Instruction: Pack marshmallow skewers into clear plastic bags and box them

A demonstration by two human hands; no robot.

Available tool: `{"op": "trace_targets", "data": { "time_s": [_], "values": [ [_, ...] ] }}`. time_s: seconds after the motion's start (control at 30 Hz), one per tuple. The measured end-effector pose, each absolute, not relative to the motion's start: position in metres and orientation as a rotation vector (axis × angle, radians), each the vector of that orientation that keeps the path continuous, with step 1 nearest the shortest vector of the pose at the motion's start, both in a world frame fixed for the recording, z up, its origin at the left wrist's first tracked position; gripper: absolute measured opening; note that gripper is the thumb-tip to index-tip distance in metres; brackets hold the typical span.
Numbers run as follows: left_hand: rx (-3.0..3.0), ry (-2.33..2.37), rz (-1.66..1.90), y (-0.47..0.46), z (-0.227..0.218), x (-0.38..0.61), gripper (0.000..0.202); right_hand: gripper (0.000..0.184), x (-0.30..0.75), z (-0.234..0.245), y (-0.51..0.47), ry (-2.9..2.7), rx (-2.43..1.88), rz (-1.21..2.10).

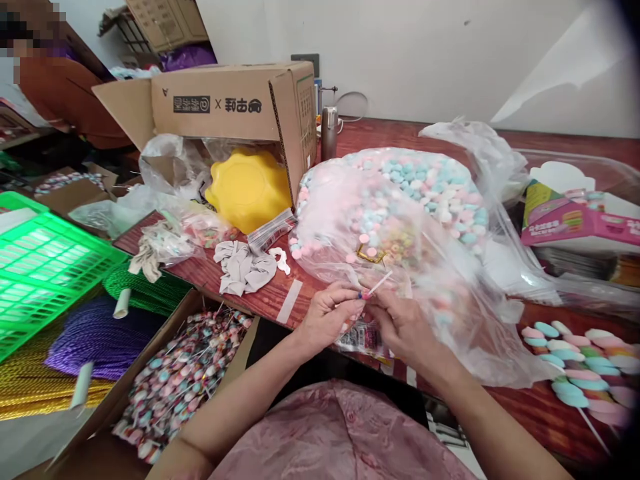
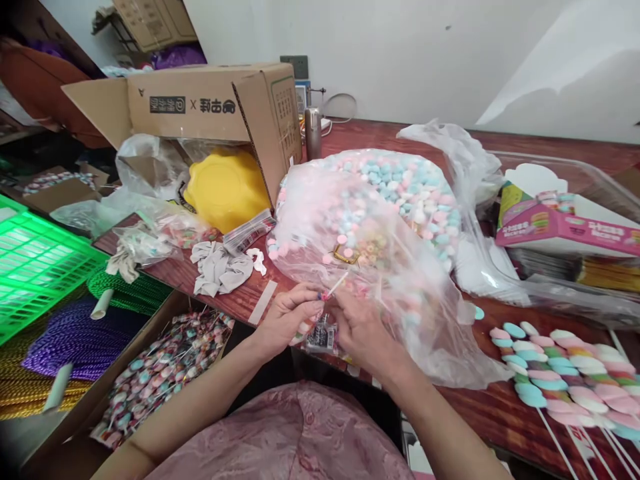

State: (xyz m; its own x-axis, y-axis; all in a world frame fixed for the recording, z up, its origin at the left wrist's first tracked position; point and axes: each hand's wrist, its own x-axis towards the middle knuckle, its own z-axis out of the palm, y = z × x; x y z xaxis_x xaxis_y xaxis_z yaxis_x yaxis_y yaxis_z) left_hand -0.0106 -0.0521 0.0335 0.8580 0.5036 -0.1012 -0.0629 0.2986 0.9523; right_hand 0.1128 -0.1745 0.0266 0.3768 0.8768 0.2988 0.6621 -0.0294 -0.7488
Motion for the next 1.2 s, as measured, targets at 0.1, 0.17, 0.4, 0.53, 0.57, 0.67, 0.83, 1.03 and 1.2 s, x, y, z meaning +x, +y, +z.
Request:
{"op": "trace_targets", "data": {
  "time_s": [0.1,0.17,0.4,0.53,0.57,0.67,0.83,1.03,1.2],
  "values": [
    [1.324,0.366,0.414,-0.056,0.030,-0.008,0.022,0.037,0.095,0.024,-0.184,-1.127,-1.666,0.506],
    [1.302,0.377,0.397,-0.058,0.026,-0.009,0.027,0.044,0.092,0.018,-0.188,-1.027,-1.636,0.584],
    [1.046,0.489,0.282,-0.065,0.017,-0.015,0.032,0.017,0.094,-0.001,-0.201,-1.091,-1.670,0.494],
    [1.092,0.565,0.303,-0.063,0.013,-0.016,0.031,0.011,0.092,0.007,-0.214,-1.102,-1.667,0.147],
    [1.119,0.578,0.304,-0.062,0.011,-0.016,0.030,0.011,0.091,0.009,-0.215,-1.109,-1.659,0.039],
    [1.189,0.566,0.278,-0.063,0.009,-0.015,0.027,0.025,0.085,0.014,-0.211,-1.215,-1.643,-0.082],
    [1.188,0.563,0.247,-0.067,0.009,-0.020,0.024,0.034,0.082,0.007,-0.188,-1.303,-1.683,0.121],
    [1.174,0.556,0.219,-0.062,0.005,-0.032,0.028,0.028,0.077,-0.002,-0.182,-1.219,-1.744,0.227],
    [1.173,0.535,0.311,-0.058,0.005,-0.033,0.034,0.025,0.065,0.000,-0.185,-1.130,-1.740,0.039]
  ]
}}
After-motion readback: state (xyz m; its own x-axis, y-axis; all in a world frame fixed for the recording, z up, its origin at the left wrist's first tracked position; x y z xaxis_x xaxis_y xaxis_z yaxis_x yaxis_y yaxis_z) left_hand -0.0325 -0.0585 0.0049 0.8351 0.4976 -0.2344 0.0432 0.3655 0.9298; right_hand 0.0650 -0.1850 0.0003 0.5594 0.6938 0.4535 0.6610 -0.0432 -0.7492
